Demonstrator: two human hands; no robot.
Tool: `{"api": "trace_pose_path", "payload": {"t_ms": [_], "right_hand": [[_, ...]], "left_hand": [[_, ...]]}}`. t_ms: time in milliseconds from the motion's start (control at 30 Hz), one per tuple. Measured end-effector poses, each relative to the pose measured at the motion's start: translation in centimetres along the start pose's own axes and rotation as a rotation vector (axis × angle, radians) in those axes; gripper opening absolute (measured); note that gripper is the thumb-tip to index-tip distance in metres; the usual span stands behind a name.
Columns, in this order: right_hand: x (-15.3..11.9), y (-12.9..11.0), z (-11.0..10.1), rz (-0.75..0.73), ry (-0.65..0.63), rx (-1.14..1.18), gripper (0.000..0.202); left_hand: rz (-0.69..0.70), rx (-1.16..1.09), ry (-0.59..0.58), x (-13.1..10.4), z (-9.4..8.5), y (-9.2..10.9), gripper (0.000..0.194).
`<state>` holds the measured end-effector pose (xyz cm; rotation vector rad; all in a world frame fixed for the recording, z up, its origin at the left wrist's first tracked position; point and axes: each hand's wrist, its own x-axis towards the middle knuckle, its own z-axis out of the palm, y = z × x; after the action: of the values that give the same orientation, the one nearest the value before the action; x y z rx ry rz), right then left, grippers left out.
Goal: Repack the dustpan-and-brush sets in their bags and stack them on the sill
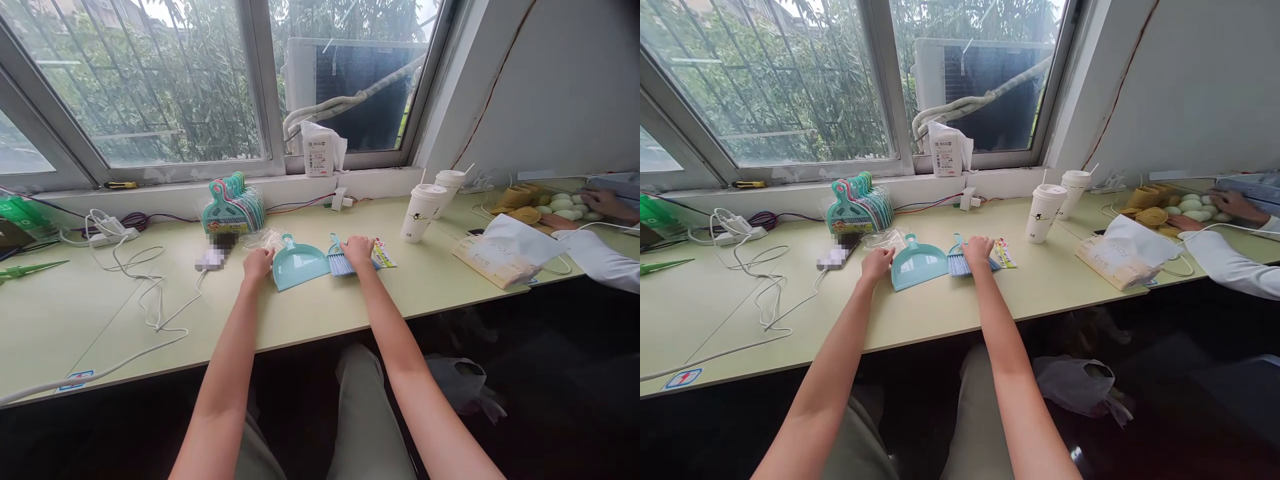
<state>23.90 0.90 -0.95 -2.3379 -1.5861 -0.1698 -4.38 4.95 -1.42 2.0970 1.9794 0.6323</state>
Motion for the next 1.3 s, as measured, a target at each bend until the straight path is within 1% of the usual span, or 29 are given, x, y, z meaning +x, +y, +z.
{"api": "trace_pose_path", "payload": {"t_ms": [100, 233, 333, 400, 467, 500, 567, 600, 700, 767, 833, 867, 900, 933, 1000, 1033, 1067, 1100, 1133, 1167, 1233, 1300], "right_hand": [[-0.1, -0.1, -0.4, 0.017, 0.002, 0.022, 0.038], [0.0, -0.1, -0.6, 0.017, -0.078, 0.026, 0.036], [0.1, 0.0, -0.5, 0.025, -0.112, 0.057, 0.034], [0.1, -0.2, -0.6, 0.020, -0.134, 0.119, 0.031], [0.0, -0.5, -0.9, -0.007, -0.123, 0.192, 0.028], [-0.2, -0.9, -1.1, -0.028, -0.104, 0.225, 0.027], [-0.6, -1.7, -1.5, -0.085, -0.087, 0.282, 0.025], [-0.8, -2.2, -1.6, -0.121, -0.101, 0.301, 0.025], [-1.5, -3.3, -1.6, -0.238, -0.193, 0.281, 0.022], [-1.7, -3.7, -1.2, -0.286, -0.202, 0.240, 0.020], [-1.7, -3.7, -0.8, -0.303, -0.180, 0.236, 0.019], [-1.6, -3.6, -0.7, -0.307, -0.171, 0.246, 0.020], [-1.5, -3.5, -0.6, -0.309, -0.167, 0.257, 0.020], [-1.4, -3.4, -0.5, -0.311, -0.167, 0.266, 0.019], [-1.3, -3.2, -0.5, -0.318, -0.173, 0.269, 0.018], [-1.3, -3.2, -0.5, -0.327, -0.179, 0.268, 0.017], [-1.3, -3.2, -0.5, -0.339, -0.188, 0.269, 0.017], [-1.3, -3.2, -0.6, -0.354, -0.201, 0.273, 0.017], [-1.4, -3.3, -0.6, -0.372, -0.217, 0.283, 0.016], [-1.4, -3.3, -0.6, -0.390, -0.231, 0.297, 0.017], [-1.6, -3.3, -0.6, -0.433, -0.242, 0.323, 0.017], [-1.6, -3.2, -0.7, -0.474, -0.237, 0.341, 0.016]], "left_hand": [[0.030, 0.026, -0.061, -0.2, -0.1, 0.2, 0.053], [0.087, 0.055, -0.125, -0.3, 0.1, 0.3, 0.045], [0.100, 0.059, -0.112, -0.2, 0.3, 0.2, 0.041], [0.120, 0.057, -0.093, -0.3, 0.4, 0.4, 0.041], [0.146, 0.043, -0.093, -0.5, 0.6, 0.9, 0.041], [0.164, 0.027, -0.111, -0.6, 0.7, 1.3, 0.041], [0.228, -0.036, -0.183, -1.1, 1.0, 2.3, 0.041], [0.274, -0.087, -0.231, -1.4, 1.1, 2.8, 0.043], [0.433, -0.290, -0.362, -2.2, 1.8, 4.4, 0.043], [0.536, -0.392, -0.413, -2.6, 2.1, 5.2, 0.036], [0.602, -0.433, -0.436, -2.8, 2.1, 5.5, 0.029], [0.612, -0.434, -0.425, -2.8, 2.1, 5.5, 0.027], [0.609, -0.424, -0.383, -2.7, 2.1, 5.4, 0.025], [0.596, -0.401, -0.302, -2.6, 2.0, 5.3, 0.023], [0.561, -0.322, -0.061, -2.2, 2.1, 4.8, 0.023], [0.539, -0.279, 0.056, -2.0, 2.1, 4.5, 0.028], [0.512, -0.244, 0.136, -1.7, 2.3, 4.2, 0.037], [0.486, -0.224, 0.159, -1.5, 2.5, 3.8, 0.046], [0.472, -0.219, 0.129, -1.4, 2.7, 3.5, 0.052], [0.470, -0.226, 0.072, -1.2, 2.9, 3.2, 0.053], [0.498, -0.241, -0.032, -1.0, 3.3, 2.8, 0.049], [0.539, -0.250, -0.057, -1.0, 3.5, 2.6, 0.048]]}}
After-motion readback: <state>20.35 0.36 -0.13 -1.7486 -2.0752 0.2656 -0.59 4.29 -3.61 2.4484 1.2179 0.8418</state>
